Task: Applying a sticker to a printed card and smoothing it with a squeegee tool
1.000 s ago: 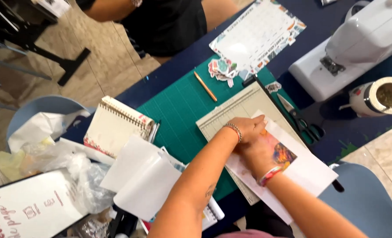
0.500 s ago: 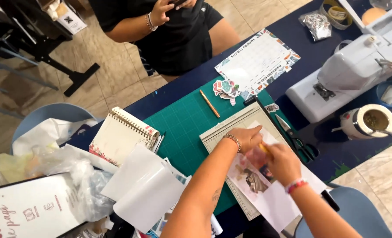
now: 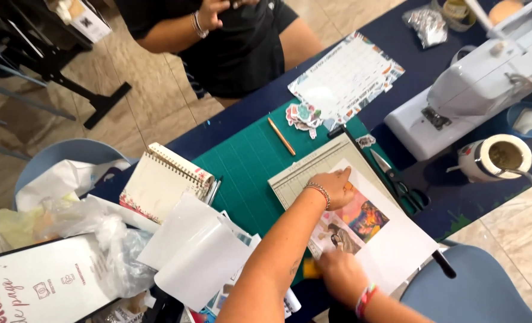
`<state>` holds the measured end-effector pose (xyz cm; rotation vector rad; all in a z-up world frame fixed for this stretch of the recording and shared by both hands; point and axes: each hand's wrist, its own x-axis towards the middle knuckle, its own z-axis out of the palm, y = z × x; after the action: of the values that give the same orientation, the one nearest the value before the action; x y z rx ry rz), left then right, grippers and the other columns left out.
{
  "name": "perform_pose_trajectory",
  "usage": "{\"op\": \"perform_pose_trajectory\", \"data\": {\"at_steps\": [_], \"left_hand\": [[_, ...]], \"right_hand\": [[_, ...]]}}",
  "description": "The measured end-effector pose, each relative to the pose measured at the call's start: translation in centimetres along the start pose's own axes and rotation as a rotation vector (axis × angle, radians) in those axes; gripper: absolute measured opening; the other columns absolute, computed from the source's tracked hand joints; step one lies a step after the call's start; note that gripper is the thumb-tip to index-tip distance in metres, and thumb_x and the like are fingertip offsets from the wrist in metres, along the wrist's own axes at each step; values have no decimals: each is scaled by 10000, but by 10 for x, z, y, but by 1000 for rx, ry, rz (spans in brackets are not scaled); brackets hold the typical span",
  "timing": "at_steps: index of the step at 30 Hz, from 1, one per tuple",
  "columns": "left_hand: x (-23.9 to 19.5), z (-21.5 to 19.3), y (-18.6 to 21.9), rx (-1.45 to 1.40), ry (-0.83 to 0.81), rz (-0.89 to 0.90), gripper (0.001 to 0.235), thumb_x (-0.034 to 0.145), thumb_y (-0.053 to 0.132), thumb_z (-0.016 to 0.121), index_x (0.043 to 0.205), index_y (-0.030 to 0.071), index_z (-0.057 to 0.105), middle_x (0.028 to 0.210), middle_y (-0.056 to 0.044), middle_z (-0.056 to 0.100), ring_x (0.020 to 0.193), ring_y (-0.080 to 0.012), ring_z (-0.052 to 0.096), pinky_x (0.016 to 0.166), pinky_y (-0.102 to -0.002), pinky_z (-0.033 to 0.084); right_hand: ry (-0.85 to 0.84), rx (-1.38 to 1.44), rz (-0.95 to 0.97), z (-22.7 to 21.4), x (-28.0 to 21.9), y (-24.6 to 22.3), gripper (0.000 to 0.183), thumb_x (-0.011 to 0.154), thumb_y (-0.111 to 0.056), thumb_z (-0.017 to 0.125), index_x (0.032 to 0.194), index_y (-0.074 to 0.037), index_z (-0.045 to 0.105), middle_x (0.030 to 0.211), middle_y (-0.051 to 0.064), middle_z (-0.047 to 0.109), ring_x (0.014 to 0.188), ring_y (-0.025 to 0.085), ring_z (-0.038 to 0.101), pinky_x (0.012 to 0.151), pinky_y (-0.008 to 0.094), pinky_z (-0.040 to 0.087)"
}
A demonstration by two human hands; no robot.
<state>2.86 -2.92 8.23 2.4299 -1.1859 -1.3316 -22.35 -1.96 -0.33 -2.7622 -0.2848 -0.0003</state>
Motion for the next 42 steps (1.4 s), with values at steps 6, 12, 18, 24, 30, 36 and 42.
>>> {"op": "perform_pose_trajectory", "data": {"at_steps": [6, 12, 18, 24, 30, 36, 42], "left_hand": [[37, 7, -6, -35, -8, 5, 886, 840, 438, 281, 1655, 113, 159, 1683, -162, 265, 1477, -320, 412, 1177, -455, 352], [57, 20, -23, -4, -24, 71, 914, 848, 526, 216, 1658, 105, 181, 1692, -171, 297, 1492, -387, 414, 1228, -569, 314], [25, 13, -19, -49, -14, 121, 831, 901, 428, 182, 1647, 64, 198, 1691, -216, 280, 1503, -416, 395, 1245, -549, 313], [16, 7, -17, -33, -7, 109, 830, 913, 448, 184, 1661, 90, 153, 1708, -204, 230, 1506, -395, 386, 1241, -544, 313], [114, 61, -49, -78, 30, 138, 813, 932, 424, 233, 1665, 81, 160, 1703, -220, 243, 1492, -438, 396, 1240, -591, 311], [60, 33, -34, -78, 2, 116, 803, 929, 459, 191, 1661, 128, 178, 1716, -147, 247, 1497, -406, 403, 1236, -572, 312], [55, 45, -36, -111, 31, 121, 798, 923, 449, 210, 1661, 145, 182, 1723, -143, 230, 1522, -376, 372, 1251, -538, 315]], "right_hand": [[2, 63, 123, 14, -4, 38, 224, 921, -217, 598, 1114, -196, 710, 869, 34, 670, 666, 262, 699, 504, 424, 562], [273, -388, 308, -13, 87, 107, 276, 837, -446, 653, 979, -216, 706, 981, 13, 632, 964, 228, 672, 835, 352, 550], [224, -372, 123, 18, 66, 49, 76, 855, -268, 614, 787, -286, 642, 822, -12, 585, 773, 214, 647, 606, 341, 531], [180, -378, 51, 33, 23, 0, 132, 870, -180, 562, 859, -278, 651, 859, 21, 607, 775, 253, 624, 633, 395, 506], [-83, 313, 575, -45, 36, 1, 292, 842, -424, 710, 1061, -239, 656, 970, 120, 735, 956, 370, 733, 832, 482, 597], [-143, 300, 946, -78, 75, 80, 645, 850, -582, 721, 1288, -175, 478, 1166, 257, 729, 1133, 453, 706, 994, 534, 559], [-377, 153, 802, -84, 99, 64, 691, 843, -557, 702, 1321, -140, 427, 1100, 195, 767, 1088, 419, 736, 962, 552, 579]]}}
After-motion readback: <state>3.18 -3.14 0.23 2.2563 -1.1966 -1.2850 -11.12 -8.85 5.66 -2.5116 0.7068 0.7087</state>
